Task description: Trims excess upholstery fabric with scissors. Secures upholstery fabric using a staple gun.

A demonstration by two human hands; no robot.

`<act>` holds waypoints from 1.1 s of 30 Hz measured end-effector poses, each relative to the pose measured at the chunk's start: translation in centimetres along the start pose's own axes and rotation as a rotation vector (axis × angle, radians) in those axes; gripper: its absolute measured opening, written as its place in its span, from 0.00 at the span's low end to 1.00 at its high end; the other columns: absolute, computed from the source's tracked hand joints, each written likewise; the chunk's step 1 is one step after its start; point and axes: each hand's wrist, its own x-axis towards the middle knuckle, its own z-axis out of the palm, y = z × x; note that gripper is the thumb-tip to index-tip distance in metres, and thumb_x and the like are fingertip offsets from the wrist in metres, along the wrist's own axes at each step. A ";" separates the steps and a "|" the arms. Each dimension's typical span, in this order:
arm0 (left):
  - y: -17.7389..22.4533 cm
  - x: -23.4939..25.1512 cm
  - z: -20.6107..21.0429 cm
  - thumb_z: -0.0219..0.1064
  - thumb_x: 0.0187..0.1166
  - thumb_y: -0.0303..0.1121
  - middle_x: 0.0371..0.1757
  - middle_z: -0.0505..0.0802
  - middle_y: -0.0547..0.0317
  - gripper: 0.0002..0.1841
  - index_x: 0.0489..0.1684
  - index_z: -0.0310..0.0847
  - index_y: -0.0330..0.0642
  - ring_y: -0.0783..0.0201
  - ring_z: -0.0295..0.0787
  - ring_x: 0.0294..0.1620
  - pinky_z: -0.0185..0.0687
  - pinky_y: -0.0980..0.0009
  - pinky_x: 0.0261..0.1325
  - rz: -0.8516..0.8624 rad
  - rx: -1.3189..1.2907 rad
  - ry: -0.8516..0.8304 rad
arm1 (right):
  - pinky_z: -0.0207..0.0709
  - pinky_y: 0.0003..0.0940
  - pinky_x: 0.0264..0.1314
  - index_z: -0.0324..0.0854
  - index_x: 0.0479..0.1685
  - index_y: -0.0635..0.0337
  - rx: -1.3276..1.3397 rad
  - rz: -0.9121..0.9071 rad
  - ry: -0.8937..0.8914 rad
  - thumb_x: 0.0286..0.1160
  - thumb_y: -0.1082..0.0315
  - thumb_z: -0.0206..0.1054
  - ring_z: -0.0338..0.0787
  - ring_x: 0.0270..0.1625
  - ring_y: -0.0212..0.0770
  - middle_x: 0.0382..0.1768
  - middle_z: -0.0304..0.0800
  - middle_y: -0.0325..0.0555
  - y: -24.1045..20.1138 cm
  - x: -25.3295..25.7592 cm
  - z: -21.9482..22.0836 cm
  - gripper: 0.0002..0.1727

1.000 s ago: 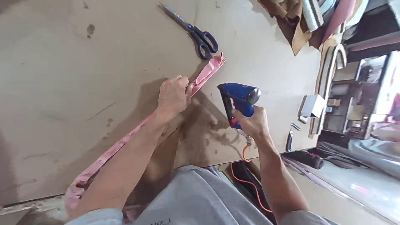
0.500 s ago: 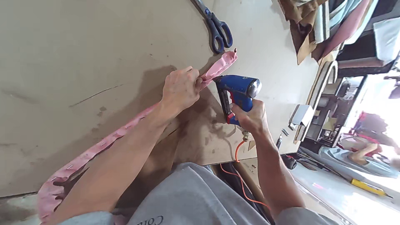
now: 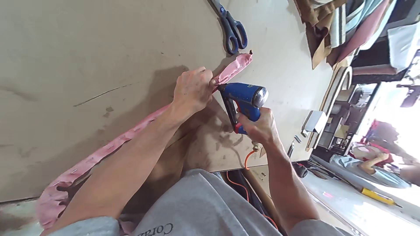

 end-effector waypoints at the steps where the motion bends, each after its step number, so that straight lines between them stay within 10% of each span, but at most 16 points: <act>1: 0.0 0.1 -0.1 0.61 0.85 0.40 0.31 0.85 0.47 0.18 0.25 0.78 0.37 0.47 0.87 0.32 0.78 0.49 0.31 -0.010 -0.007 -0.004 | 0.84 0.31 0.27 0.88 0.31 0.46 -0.006 -0.019 -0.008 0.64 0.51 0.72 0.87 0.22 0.24 0.20 0.87 0.28 -0.3 -0.1 0.2 0.10; 8: 0.2 0.4 -0.9 0.61 0.85 0.41 0.37 0.89 0.44 0.18 0.31 0.82 0.35 0.43 0.89 0.40 0.80 0.42 0.41 -0.085 -0.044 -0.109 | 0.87 0.42 0.34 0.89 0.35 0.52 -0.079 0.061 0.134 0.68 0.46 0.71 0.91 0.28 0.32 0.25 0.90 0.35 1.4 -2.1 0.2 0.18; 12: 0.5 1.0 -2.0 0.60 0.87 0.43 0.40 0.89 0.46 0.18 0.35 0.83 0.38 0.44 0.89 0.44 0.80 0.39 0.45 -0.167 -0.081 -0.218 | 0.79 0.65 0.54 0.83 0.66 0.56 -0.308 0.370 0.225 0.77 0.41 0.64 0.92 0.50 0.58 0.44 0.93 0.56 7.4 -1.1 -1.8 0.31; 16: 1.0 3.5 -3.2 0.62 0.88 0.41 0.24 0.80 0.55 0.18 0.29 0.79 0.38 0.59 0.79 0.27 0.76 0.55 0.35 -0.187 -0.380 -0.213 | 0.69 0.72 0.72 0.78 0.79 0.54 -0.273 0.190 0.273 0.77 0.34 0.60 0.82 0.71 0.66 0.68 0.84 0.64 9.5 0.5 -2.6 0.39; 19: 4.9 5.1 -3.0 0.65 0.86 0.36 0.21 0.79 0.61 0.16 0.25 0.76 0.39 0.70 0.76 0.22 0.75 0.69 0.31 -0.108 -0.560 -0.170 | 0.83 0.46 0.67 0.60 0.92 0.48 0.406 -0.097 0.310 0.87 0.40 0.56 0.85 0.72 0.41 0.76 0.81 0.45 2.8 1.8 -3.2 0.38; 24: 11.4 3.1 -4.3 0.56 0.92 0.43 0.26 0.84 0.61 0.18 0.34 0.82 0.41 0.69 0.82 0.26 0.81 0.66 0.35 -0.032 -0.446 -0.187 | 0.87 0.38 0.43 0.68 0.67 0.65 1.240 -0.340 0.537 0.93 0.56 0.53 0.87 0.35 0.37 0.33 0.83 0.44 -3.4 7.2 -2.6 0.20; 33: 11.9 -5.1 -6.8 0.62 0.87 0.48 0.23 0.84 0.61 0.19 0.31 0.84 0.43 0.67 0.80 0.22 0.79 0.63 0.28 0.169 -0.054 -0.010 | 0.85 0.38 0.28 0.70 0.55 0.64 1.359 -0.359 0.682 0.86 0.66 0.58 0.83 0.23 0.39 0.25 0.78 0.43 -5.2 4.6 -4.6 0.10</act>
